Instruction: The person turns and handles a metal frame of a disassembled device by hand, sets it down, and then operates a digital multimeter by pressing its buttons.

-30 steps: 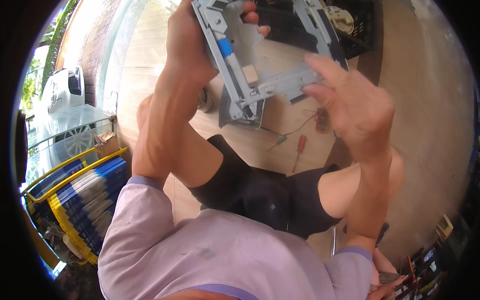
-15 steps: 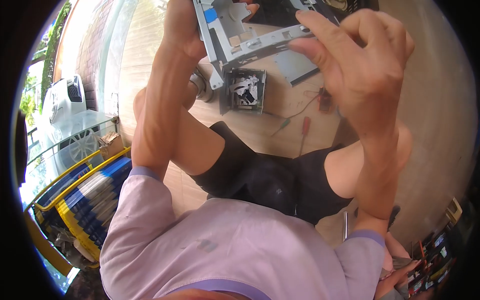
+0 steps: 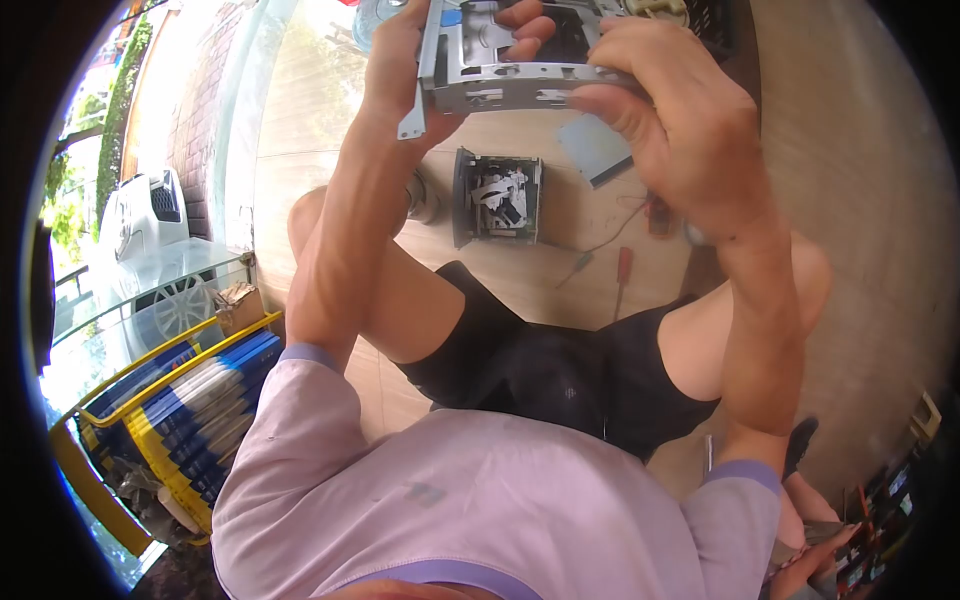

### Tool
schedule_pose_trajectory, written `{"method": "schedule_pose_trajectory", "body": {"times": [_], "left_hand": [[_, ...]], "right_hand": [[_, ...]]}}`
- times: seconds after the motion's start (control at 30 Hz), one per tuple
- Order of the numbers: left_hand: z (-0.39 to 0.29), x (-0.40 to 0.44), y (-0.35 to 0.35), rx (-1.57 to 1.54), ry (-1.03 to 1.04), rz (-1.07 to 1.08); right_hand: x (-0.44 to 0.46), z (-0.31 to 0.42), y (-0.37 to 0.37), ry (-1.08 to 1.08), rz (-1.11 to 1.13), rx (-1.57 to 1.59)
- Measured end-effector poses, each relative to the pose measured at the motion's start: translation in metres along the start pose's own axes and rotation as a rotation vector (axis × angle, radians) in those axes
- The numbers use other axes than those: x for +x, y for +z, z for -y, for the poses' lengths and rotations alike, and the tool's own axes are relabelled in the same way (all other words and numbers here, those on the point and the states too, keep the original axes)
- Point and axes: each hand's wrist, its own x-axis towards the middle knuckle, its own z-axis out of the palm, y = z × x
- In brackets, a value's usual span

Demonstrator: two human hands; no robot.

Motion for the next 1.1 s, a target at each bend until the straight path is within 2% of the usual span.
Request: {"method": "schedule_pose_trajectory", "body": {"times": [0.17,0.2,0.3,0.33,0.47,0.57,0.67,0.77,0.8,0.9,1.0,1.1], "left_hand": [[0.003,-0.004,0.0,-0.003,-0.044,0.052],[0.001,-0.006,0.01,0.091,-0.047,-0.073],[0.004,-0.002,0.006,0.06,-0.043,-0.024],[0.004,-0.004,0.012,0.076,-0.036,-0.098],[0.001,0.002,0.006,0.093,-0.062,-0.052],[0.001,0.001,0.01,0.07,-0.105,-0.108],[0.002,0.005,0.002,0.051,-0.035,-0.038],[0.008,0.009,-0.012,-0.365,-0.122,0.577],[0.008,0.013,-0.011,-0.324,-0.115,0.527],[0.004,0.012,-0.015,0.05,-0.087,0.016],[0.0,-0.003,0.015,0.067,-0.048,-0.097],[0.002,0.0,0.011,0.02,-0.056,-0.043]], "right_hand": [[0.001,0.0,-0.003,0.023,-0.041,0.053],[0.001,0.001,-0.004,0.015,-0.033,0.041],[0.002,0.003,-0.006,0.021,-0.032,0.042],[0.002,0.003,-0.006,0.014,-0.029,0.054],[0.004,0.003,-0.009,0.02,-0.021,0.094],[0.002,0.006,-0.013,0.089,-0.023,0.143],[0.002,0.002,-0.019,0.099,-0.047,0.18],[0.001,-0.004,-0.022,0.088,-0.072,0.164],[0.001,-0.004,-0.021,0.09,-0.075,0.155],[0.001,-0.006,-0.018,0.086,-0.076,0.151],[0.001,-0.003,-0.015,0.087,-0.062,0.158],[0.001,-0.003,-0.014,0.097,-0.06,0.162]]}}
